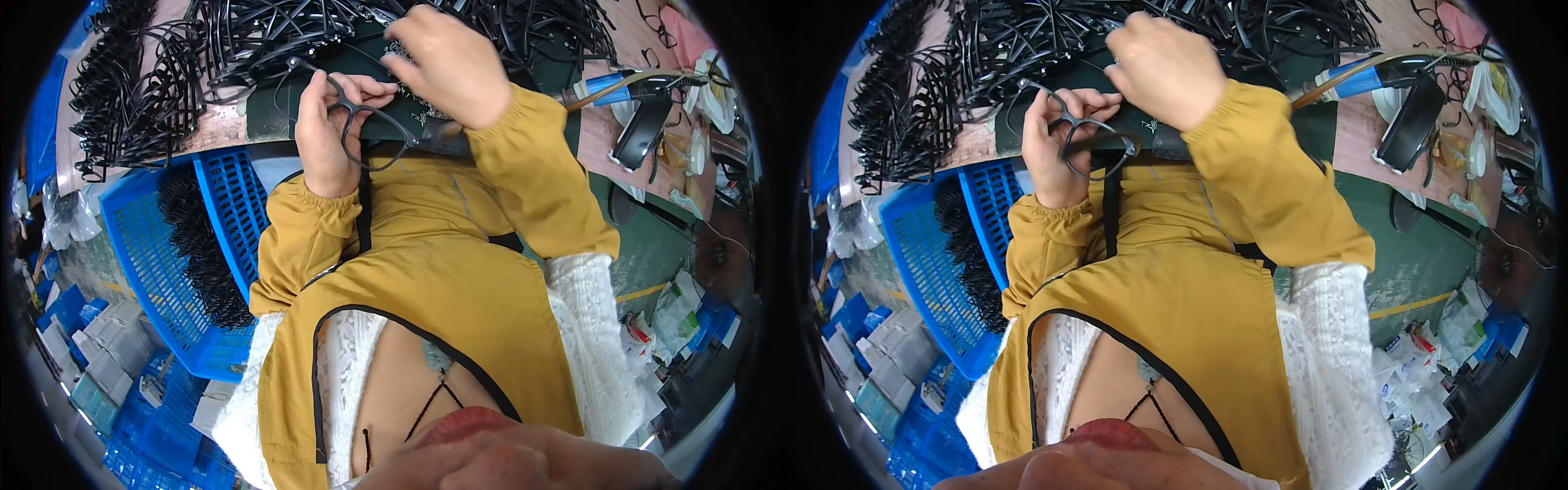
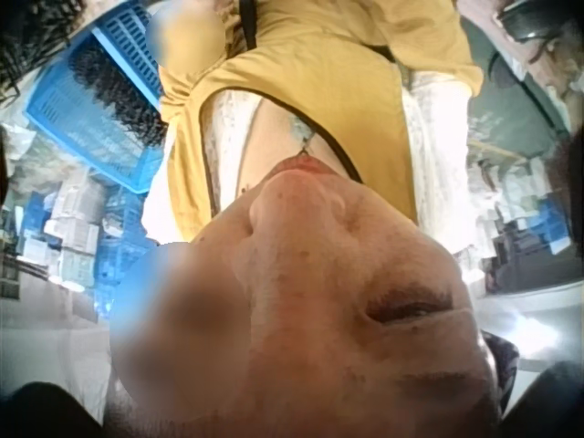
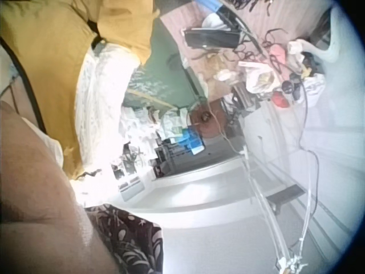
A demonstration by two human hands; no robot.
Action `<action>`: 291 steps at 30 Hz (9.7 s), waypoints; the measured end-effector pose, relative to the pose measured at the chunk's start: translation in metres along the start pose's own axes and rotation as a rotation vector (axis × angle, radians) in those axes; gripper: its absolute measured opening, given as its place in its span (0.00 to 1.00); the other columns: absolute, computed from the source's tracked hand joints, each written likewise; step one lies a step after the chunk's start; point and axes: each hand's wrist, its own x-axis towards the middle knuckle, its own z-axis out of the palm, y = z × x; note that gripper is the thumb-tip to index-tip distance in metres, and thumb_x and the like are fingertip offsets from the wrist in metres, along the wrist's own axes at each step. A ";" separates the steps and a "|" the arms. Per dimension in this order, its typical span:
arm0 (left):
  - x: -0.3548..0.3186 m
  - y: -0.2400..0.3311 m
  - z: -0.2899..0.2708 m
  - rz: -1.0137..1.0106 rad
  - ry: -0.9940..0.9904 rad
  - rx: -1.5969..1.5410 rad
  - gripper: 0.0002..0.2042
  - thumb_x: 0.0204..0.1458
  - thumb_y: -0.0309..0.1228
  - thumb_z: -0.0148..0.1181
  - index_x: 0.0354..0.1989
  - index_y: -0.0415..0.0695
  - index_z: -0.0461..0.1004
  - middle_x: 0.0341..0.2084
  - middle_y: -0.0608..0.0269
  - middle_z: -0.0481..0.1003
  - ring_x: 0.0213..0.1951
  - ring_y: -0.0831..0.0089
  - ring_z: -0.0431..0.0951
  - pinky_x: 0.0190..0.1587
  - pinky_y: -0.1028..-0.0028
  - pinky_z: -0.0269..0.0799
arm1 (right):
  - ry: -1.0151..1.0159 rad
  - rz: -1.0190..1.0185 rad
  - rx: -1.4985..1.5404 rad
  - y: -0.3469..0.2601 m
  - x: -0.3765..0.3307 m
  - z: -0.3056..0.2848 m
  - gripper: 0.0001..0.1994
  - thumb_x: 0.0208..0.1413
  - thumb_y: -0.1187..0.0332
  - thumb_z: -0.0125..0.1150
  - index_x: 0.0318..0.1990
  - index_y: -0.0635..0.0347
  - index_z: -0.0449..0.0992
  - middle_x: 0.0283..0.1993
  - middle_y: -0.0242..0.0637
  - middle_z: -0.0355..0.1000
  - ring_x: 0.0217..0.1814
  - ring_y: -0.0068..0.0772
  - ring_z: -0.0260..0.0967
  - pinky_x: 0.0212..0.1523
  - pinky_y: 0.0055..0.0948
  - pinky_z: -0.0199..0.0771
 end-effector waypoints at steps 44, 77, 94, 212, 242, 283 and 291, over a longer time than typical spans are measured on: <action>-0.044 -0.031 0.034 -0.844 -0.212 0.131 0.17 0.66 0.30 0.46 0.55 0.32 0.75 0.19 0.58 0.77 0.21 0.68 0.81 0.21 0.79 0.68 | 0.110 0.057 0.499 0.015 -0.100 -0.017 0.06 0.46 0.76 0.66 0.32 0.66 0.76 0.34 0.37 0.74 0.34 0.40 0.71 0.31 0.34 0.74; -0.026 -0.020 0.055 -0.508 -0.387 0.200 0.29 0.67 0.36 0.52 0.71 0.31 0.58 0.33 0.51 0.80 0.26 0.68 0.82 0.25 0.78 0.75 | 1.211 0.516 0.563 0.073 -0.104 -0.078 0.14 0.71 0.64 0.48 0.52 0.68 0.69 0.43 0.42 0.73 0.37 0.31 0.72 0.40 0.28 0.72; -0.054 -0.034 0.039 -0.885 -0.139 -0.022 0.19 0.66 0.38 0.55 0.61 0.41 0.70 0.21 0.67 0.71 0.21 0.76 0.71 0.22 0.79 0.64 | 0.708 0.114 1.776 0.089 -0.049 -0.017 0.14 0.69 0.53 0.56 0.49 0.52 0.68 0.28 0.25 0.58 0.22 0.19 0.53 0.20 0.21 0.55; 0.048 0.178 -0.021 1.519 0.219 1.486 0.24 0.69 0.37 0.40 0.24 0.43 0.77 0.21 0.58 0.78 0.23 0.62 0.76 0.29 0.68 0.71 | 0.360 0.345 1.863 0.107 -0.091 -0.049 0.09 0.67 0.69 0.56 0.49 0.59 0.64 0.28 0.29 0.56 0.22 0.17 0.51 0.20 0.16 0.53; 0.020 0.173 -0.212 0.837 0.895 1.094 0.22 0.62 0.26 0.47 0.64 0.32 0.67 0.70 0.40 0.56 0.73 0.47 0.53 0.75 0.56 0.46 | 0.040 -0.694 0.083 -0.130 0.258 0.130 0.22 0.64 0.46 0.58 0.29 0.55 0.83 0.34 0.38 0.79 0.46 0.44 0.75 0.50 0.42 0.70; 0.260 0.048 0.101 1.164 -0.120 1.963 0.11 0.60 0.30 0.58 0.49 0.43 0.80 0.59 0.50 0.73 0.62 0.50 0.71 0.60 0.59 0.73 | 0.765 0.512 -0.349 0.224 -0.124 -0.066 0.21 0.53 0.72 0.60 0.57 0.63 0.72 0.52 0.48 0.71 0.55 0.55 0.68 0.53 0.44 0.71; 0.232 0.092 0.140 1.389 -0.033 1.692 0.12 0.66 0.39 0.55 0.53 0.52 0.79 0.42 0.60 0.79 0.43 0.54 0.80 0.41 0.60 0.78 | 0.494 0.428 -0.167 0.263 -0.113 -0.056 0.19 0.52 0.75 0.61 0.54 0.58 0.78 0.42 0.49 0.74 0.46 0.54 0.76 0.49 0.41 0.77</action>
